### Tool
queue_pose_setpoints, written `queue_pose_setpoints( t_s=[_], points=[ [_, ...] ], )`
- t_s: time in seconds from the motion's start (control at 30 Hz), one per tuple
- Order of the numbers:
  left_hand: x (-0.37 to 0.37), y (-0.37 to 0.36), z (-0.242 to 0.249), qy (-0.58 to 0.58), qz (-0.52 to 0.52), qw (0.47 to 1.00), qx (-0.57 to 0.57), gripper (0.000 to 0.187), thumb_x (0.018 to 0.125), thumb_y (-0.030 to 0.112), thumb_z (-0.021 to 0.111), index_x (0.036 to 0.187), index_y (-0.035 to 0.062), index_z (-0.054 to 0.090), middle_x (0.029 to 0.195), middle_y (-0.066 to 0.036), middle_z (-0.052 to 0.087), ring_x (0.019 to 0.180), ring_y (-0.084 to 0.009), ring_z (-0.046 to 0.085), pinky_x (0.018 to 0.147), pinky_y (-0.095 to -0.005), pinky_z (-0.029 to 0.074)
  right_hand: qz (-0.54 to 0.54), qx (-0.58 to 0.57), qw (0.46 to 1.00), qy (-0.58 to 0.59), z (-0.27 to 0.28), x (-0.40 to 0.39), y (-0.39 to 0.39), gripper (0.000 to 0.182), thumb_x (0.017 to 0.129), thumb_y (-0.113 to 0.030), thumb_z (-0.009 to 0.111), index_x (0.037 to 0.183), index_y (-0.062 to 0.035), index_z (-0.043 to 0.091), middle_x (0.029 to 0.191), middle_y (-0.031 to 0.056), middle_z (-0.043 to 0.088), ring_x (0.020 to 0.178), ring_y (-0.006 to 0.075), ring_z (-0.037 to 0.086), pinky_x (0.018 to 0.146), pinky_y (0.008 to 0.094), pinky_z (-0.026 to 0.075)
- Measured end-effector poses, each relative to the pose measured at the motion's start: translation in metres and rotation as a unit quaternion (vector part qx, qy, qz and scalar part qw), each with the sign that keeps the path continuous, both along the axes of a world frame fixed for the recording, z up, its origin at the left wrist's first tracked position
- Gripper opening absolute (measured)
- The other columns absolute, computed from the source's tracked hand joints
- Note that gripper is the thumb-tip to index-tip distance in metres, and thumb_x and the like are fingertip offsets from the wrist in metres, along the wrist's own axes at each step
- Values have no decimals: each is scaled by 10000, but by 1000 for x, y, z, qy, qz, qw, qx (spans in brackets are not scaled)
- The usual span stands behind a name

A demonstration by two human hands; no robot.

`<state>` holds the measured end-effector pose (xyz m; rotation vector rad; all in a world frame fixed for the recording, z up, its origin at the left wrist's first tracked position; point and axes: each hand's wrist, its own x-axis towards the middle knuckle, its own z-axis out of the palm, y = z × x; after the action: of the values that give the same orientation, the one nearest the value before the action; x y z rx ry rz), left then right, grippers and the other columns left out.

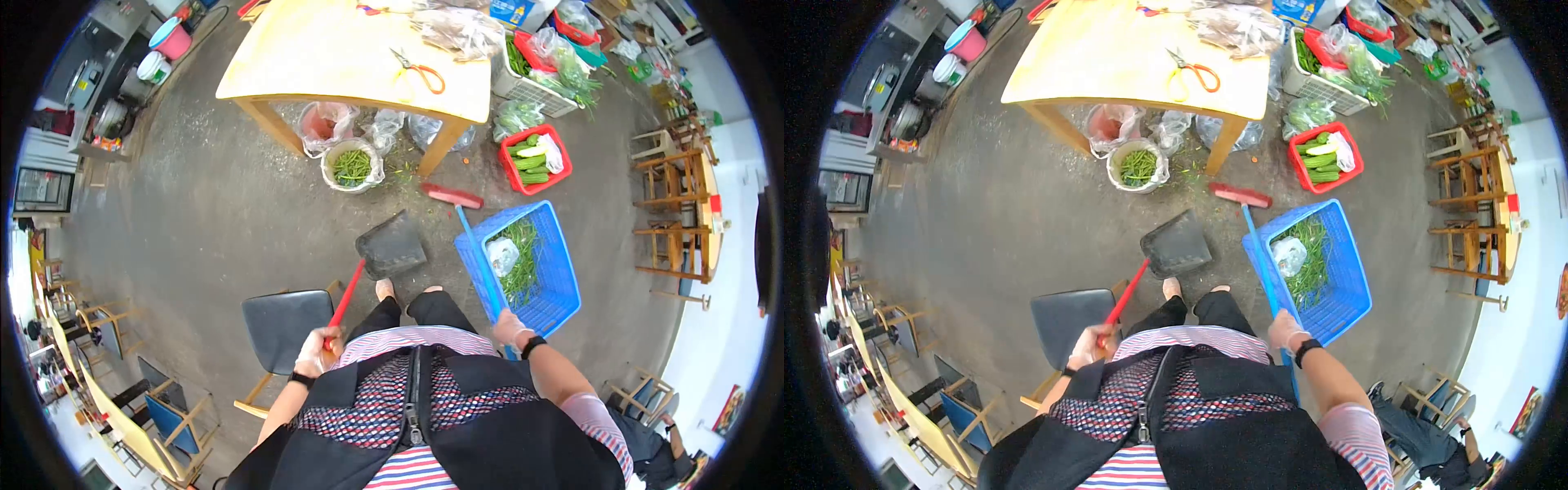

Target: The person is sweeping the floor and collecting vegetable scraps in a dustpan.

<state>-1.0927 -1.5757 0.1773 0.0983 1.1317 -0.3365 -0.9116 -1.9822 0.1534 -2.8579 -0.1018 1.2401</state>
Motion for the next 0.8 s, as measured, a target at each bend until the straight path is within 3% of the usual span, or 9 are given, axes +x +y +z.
queue_pose_setpoints(
  t_s=[0.03, 0.13, 0.2, 0.33, 0.43, 0.5, 0.6, 0.67, 0.8],
  points=[
    [10, -2, 13, 8, -39, 999, 35, 87, 706, -15, 492, 784, -2, 457, 485, 33, 341, 373, -66, 338, 344, -172, 304, 0, -1, 1000, 0, 7, 4, -8, 206, 694, -32, 497, 841, 112, 508, 689, 216, 586, 736, 332, 606, 647, 388, 476],
    [21, 14, -24, 32, -7, 999, 15, 41, 696, -4, 485, 678, 19, 457, 469, 20, 375, 355, -70, 353, 340, -176, 310, 112, 45, 993, 18, 67, 14, -2, 184, 698, -63, 512, 835, 60, 512, 679, 186, 581, 681, 311, 603, 603, 374, 471],
    [30, 23, -50, 60, 19, 997, 42, 81, 693, 28, 479, 622, 38, 443, 456, -2, 402, 337, -90, 366, 339, -192, 323, -90, 57, 979, 172, 124, 18, 30, 212, 732, -174, 514, 790, 31, 516, 615, 113, 535, 573, 201, 553, 545, 298, 425],
    [55, 23, -80, 58, 62, 994, 69, 74, 700, 66, 461, 638, 49, 424, 483, -38, 414, 350, -131, 373, 347, -224, 341, -174, 208, 931, 246, 135, 19, 36, 129, 758, -170, 501, 775, -43, 508, 533, 49, 489, 435, 135, 459, 423, 266, 369],
    [68, 16, -83, 75, 141, 985, 71, 60, 689, 41, 467, 660, 39, 415, 503, -50, 419, 364, -140, 372, 356, -220, 339, -310, 336, 841, 288, 150, 41, 83, 130, 801, -156, 453, 697, -79, 468, 499, -16, 437, 384, 84, 384, 352, 232, 299],
    [73, 9, -82, 75, 163, 982, 64, 58, 691, 41, 466, 668, 38, 413, 504, -49, 414, 367, -140, 368, 359, -221, 339, -288, 349, 853, 259, 136, 74, 111, 128, 798, -174, 466, 703, -89, 449, 495, -25, 419, 385, 78, 397, 338, 230, 305],
    [76, -2, -73, 63, 195, 977, 62, 63, 705, 46, 466, 685, 37, 407, 507, -41, 396, 372, -138, 353, 368, -225, 337, -22, 232, 968, 96, 69, 149, 143, 92, 743, -116, 436, 782, -33, 430, 533, 75, 483, 406, 175, 484, 387, 313, 415],
    [77, -7, -73, 95, 240, 965, 41, 69, 720, 43, 461, 680, 35, 405, 512, -41, 395, 371, -137, 350, 367, -227, 335, 60, 138, 989, 7, 56, 189, 178, 159, 723, -93, 423, 842, 12, 442, 626, 170, 555, 484, 249, 563, 477, 362, 466],
    [77, -15, -52, 86, 269, 959, -13, 68, 731, 24, 453, 686, 35, 404, 514, -32, 392, 368, -127, 369, 348, -198, 339, 65, 80, 994, -27, 87, 207, 212, 260, 720, -84, 426, 933, 64, 431, 799, 272, 567, 681, 342, 600, 660, 401, 475]
  ],
)
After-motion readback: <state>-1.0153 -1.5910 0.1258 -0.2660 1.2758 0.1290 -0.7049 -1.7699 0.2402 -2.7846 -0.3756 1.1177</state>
